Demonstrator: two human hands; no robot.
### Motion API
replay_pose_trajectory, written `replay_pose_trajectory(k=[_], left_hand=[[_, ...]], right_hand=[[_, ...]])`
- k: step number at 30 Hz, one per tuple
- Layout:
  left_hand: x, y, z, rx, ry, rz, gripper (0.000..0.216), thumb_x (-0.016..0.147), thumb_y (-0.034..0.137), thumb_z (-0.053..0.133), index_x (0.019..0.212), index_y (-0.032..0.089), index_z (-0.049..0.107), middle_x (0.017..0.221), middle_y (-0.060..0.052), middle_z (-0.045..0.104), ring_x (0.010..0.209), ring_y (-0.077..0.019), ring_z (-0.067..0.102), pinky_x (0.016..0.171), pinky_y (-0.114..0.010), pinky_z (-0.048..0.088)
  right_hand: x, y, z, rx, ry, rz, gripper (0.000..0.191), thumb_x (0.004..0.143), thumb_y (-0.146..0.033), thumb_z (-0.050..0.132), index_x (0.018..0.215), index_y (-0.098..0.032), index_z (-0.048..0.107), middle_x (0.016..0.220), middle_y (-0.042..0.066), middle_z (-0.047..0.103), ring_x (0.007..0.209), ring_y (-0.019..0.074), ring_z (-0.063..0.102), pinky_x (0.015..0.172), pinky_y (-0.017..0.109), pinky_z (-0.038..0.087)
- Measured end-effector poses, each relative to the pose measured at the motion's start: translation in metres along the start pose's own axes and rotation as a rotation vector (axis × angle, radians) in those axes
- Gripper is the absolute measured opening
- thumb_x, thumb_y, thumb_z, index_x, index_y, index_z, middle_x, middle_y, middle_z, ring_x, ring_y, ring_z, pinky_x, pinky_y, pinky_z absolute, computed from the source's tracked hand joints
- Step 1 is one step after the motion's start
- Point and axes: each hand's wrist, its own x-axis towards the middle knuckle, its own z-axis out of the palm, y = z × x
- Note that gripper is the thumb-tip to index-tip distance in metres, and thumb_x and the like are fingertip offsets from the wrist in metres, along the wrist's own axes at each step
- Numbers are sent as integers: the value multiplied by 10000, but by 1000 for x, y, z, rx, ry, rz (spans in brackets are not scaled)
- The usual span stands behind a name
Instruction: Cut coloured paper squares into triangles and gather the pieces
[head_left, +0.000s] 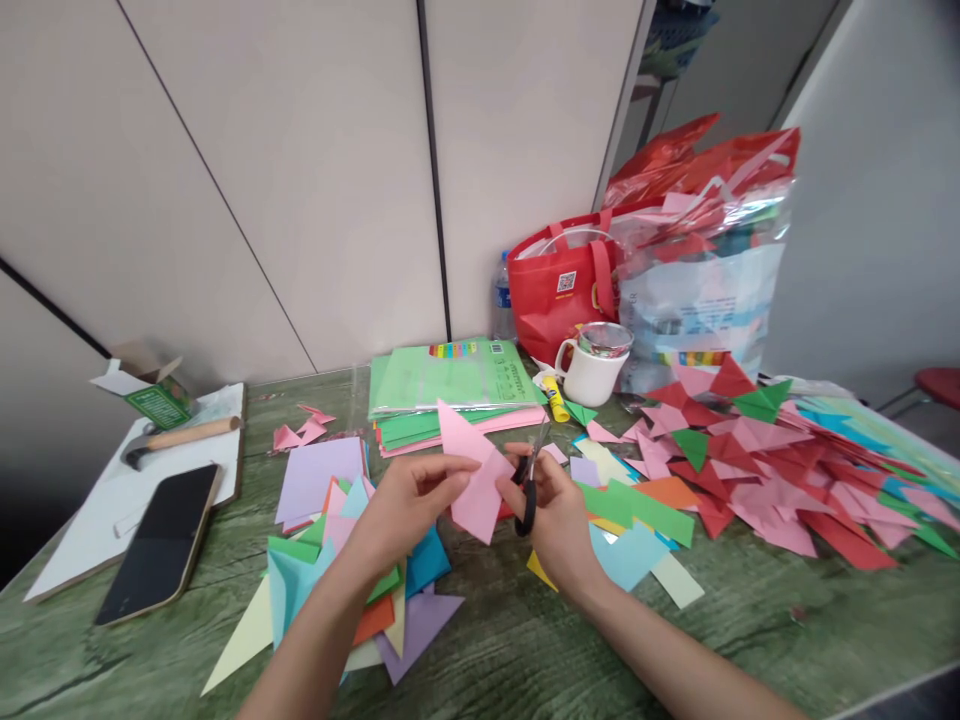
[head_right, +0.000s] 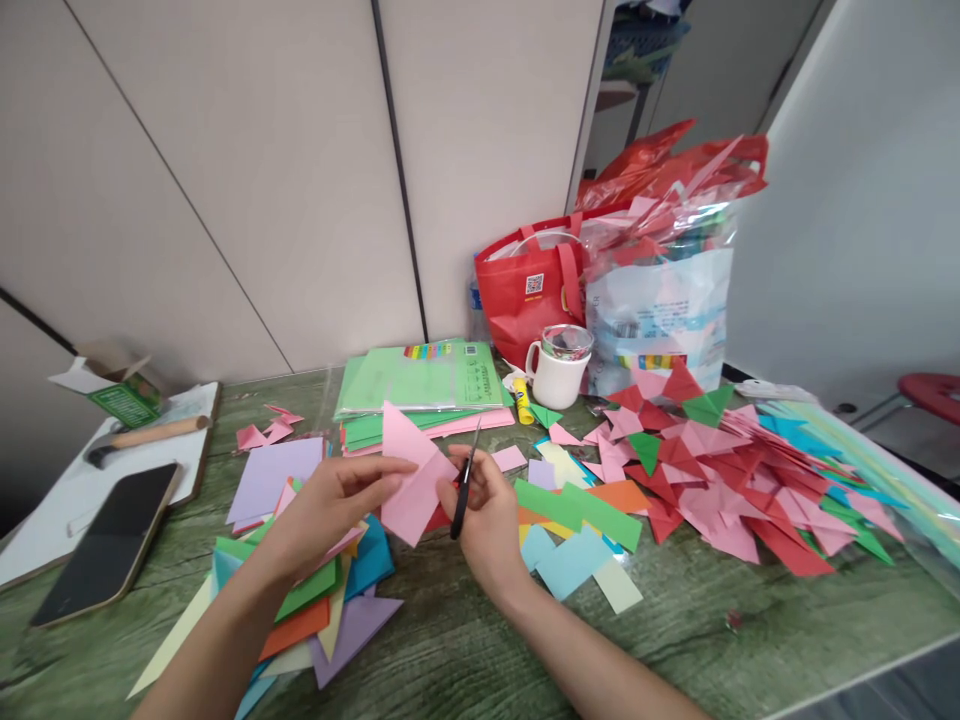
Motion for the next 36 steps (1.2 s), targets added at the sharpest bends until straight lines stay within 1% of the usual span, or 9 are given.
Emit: replay_pose_trajectory(k=[2,5,7,9,12,16,20,25,36], left_hand=[[-1,1,-3,-47,-55,-31,248,745,274,562,910,171,715,833,-37,674,659,-124,567,597,-225,447],[-2,1,-8,-63,-106,-118,240,731,251,572,896,165,724,760,-23,662,624,-120,580,575,-230,467],[-1,-1,-10,-102,-2,-147,241,719,231,583,904,168,723,711,-4,645,591,-117,592,564,-235,488],[0,-3,-10,-208,208,-82,291,726,240,591,992,184,695,720,15,634,560,-103,594,585,-249,514],[1,-7,-9,-387,446,88,397,727,272,633,1118,205,628,798,20,639,579,-79,589,674,-262,532],[0,-8,-7,-412,559,170,481,677,274,703,1141,185,615,705,18,629,617,-84,584,649,-215,509],[-2,-9,-1,-316,540,147,474,683,262,702,1146,205,616,550,53,532,526,-60,488,523,-171,433],[-3,-5,8,-263,472,118,428,694,230,678,1120,204,636,533,62,467,487,-37,358,431,-143,308],[-5,-2,19,-313,410,39,431,722,227,640,1152,198,613,515,75,425,425,-21,304,383,-135,284]], right_hand=[[0,-1,0,9,-26,0,367,670,-351,706,961,-206,535,834,17,558,701,146,549,618,270,481],[0,-2,0,37,-25,-11,368,677,-339,705,973,-211,529,884,33,588,795,170,574,697,295,489],[1,-3,0,52,2,-21,373,692,-338,694,995,-211,517,938,51,605,891,191,578,771,316,479],[0,-2,0,42,-19,-17,369,710,-350,678,1008,-207,514,956,61,612,914,197,579,802,329,467],[-3,1,1,-1,-236,43,369,705,-366,689,989,-193,530,885,50,620,830,185,590,751,315,470],[-12,4,3,32,-600,171,432,638,-373,752,961,-167,552,832,41,615,751,167,579,688,298,467],[-18,1,4,71,-678,207,487,614,-398,767,975,-151,552,862,57,603,767,162,555,702,302,452],[-16,-2,3,109,-681,196,476,641,-404,748,991,-154,544,859,52,591,760,150,529,695,292,438],[-15,-11,3,123,-649,177,421,651,-337,752,966,-145,549,815,32,581,726,138,528,657,269,418]])
